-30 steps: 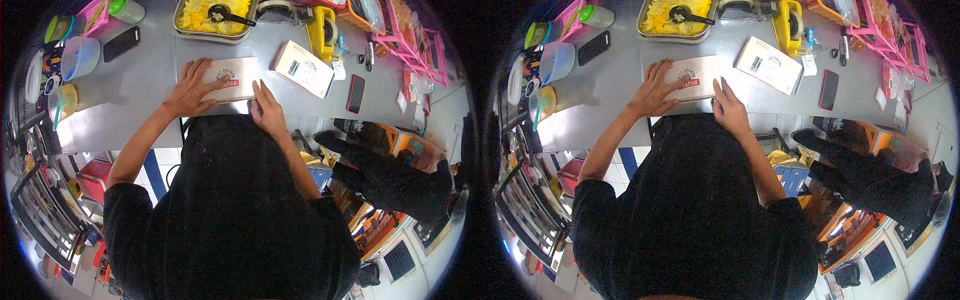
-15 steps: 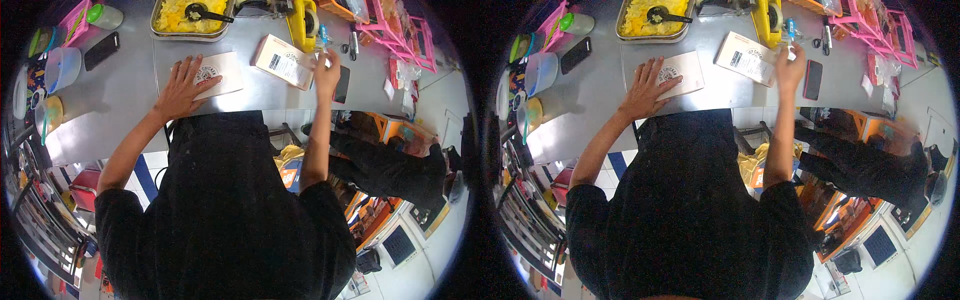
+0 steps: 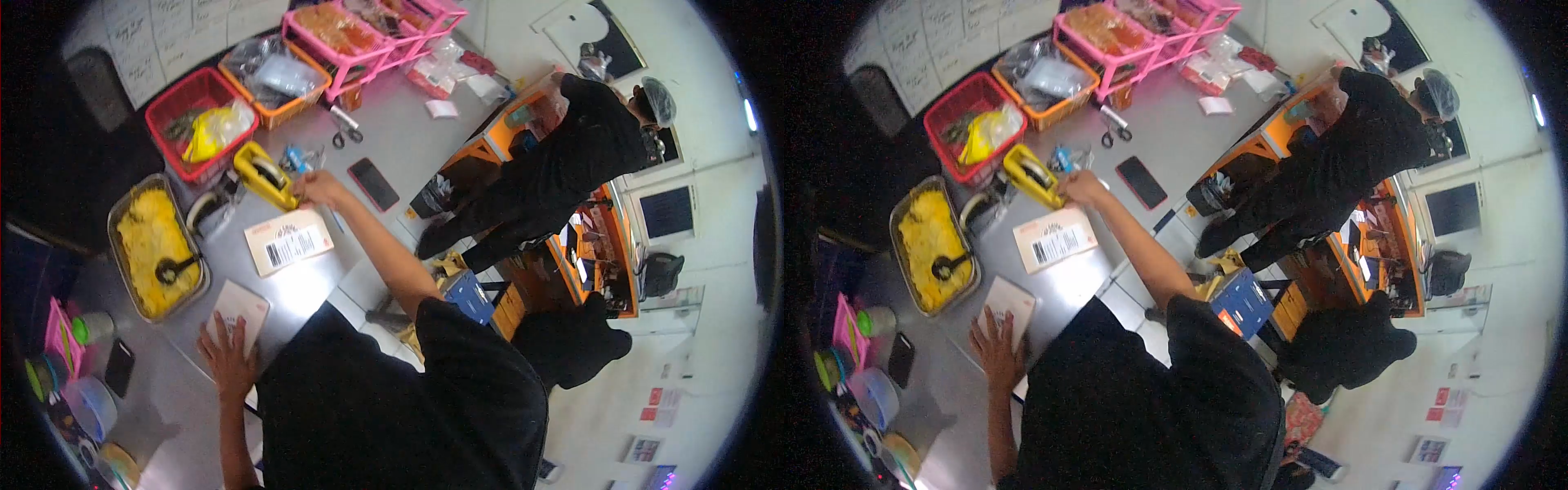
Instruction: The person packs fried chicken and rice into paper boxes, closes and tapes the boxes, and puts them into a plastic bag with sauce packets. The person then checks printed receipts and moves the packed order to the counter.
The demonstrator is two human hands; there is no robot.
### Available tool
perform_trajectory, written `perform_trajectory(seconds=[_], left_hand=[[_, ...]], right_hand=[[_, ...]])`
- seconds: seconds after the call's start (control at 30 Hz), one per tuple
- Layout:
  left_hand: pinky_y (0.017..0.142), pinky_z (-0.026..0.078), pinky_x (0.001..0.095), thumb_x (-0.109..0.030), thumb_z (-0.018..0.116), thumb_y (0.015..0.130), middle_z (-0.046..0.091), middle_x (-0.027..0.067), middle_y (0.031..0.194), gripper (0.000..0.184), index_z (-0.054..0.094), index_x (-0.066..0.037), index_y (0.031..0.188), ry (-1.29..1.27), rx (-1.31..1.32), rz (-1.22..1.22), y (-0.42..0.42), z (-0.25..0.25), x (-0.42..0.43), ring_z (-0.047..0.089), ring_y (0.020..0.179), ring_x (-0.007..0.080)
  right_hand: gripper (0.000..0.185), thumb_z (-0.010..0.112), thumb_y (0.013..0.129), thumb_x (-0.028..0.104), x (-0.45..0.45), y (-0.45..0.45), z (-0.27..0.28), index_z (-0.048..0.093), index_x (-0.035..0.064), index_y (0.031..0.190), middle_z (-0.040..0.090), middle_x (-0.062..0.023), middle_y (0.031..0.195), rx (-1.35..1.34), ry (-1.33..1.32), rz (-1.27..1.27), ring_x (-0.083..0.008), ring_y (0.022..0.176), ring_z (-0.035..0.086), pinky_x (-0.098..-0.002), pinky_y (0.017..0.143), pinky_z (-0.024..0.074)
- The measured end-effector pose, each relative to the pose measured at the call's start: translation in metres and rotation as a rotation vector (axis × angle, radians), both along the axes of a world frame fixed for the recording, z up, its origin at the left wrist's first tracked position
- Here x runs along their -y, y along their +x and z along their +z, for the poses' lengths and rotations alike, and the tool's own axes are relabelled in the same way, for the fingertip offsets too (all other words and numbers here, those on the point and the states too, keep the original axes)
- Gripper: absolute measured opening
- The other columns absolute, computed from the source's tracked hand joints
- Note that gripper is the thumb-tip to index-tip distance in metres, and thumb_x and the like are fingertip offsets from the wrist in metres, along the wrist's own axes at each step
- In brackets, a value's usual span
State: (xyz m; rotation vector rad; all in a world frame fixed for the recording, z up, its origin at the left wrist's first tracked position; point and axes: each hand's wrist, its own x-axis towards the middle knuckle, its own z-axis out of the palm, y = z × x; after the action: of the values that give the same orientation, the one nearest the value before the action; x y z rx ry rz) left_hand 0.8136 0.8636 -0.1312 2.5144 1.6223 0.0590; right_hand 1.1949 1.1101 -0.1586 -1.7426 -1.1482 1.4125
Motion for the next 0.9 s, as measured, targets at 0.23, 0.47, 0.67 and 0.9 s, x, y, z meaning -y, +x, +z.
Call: perform_trajectory(seconds=[0.23,0.47,0.67,0.9], left_hand=[[0.111,0.016,0.0688,-0.042,0.055,0.093,0.015,0.0209,0.163,0.064,0.04,-0.019,0.151,-0.014,0.009,0.037,0.003,0.003,-0.006,0.019,0.14,0.0552],[0.111,0.016,0.0701,-0.042,0.055,0.093,0.015,0.0213,0.163,0.065,0.038,-0.019,0.152,-0.096,-0.01,0.169,0.019,0.005,-0.006,0.018,0.14,0.0556],[0.11,0.017,0.0699,-0.046,0.048,0.097,0.014,0.0204,0.163,0.063,0.036,-0.02,0.154,-0.035,-0.026,0.209,0.025,-0.005,-0.004,0.021,0.139,0.0566],[0.111,0.016,0.0684,-0.047,0.05,0.097,0.018,0.023,0.162,0.065,0.037,-0.018,0.153,0.089,0.024,0.229,0.031,-0.027,-0.003,0.021,0.14,0.0543]], right_hand=[[0.014,0.075,0.083,0.013,0.027,0.015,-0.015,0.067,0.0025,0.078,0.068,-0.004,0.081,-0.249,0.142,0.044,-0.0102,0.072,0.064,-0.0254,0.067,0.0551],[0.014,0.072,0.082,0.011,0.02,0.021,-0.012,0.067,0.0009,0.074,0.068,-0.0045,0.075,-0.076,0.207,0.158,-0.011,0.068,0.067,-0.0273,0.06,0.0561],[0.016,0.072,0.076,0.015,0.012,0.024,0.001,0.068,-0.0005,0.074,0.069,-0.0119,0.071,0.452,0.426,0.253,-0.0177,0.066,0.069,-0.0337,0.064,0.0561],[0.011,0.07,0.079,0.012,0.083,-0.043,0.067,0.072,0.0016,0.082,0.07,-0.0176,0.076,0.513,0.447,0.144,-0.0284,0.068,0.07,-0.0391,0.066,0.0558]])
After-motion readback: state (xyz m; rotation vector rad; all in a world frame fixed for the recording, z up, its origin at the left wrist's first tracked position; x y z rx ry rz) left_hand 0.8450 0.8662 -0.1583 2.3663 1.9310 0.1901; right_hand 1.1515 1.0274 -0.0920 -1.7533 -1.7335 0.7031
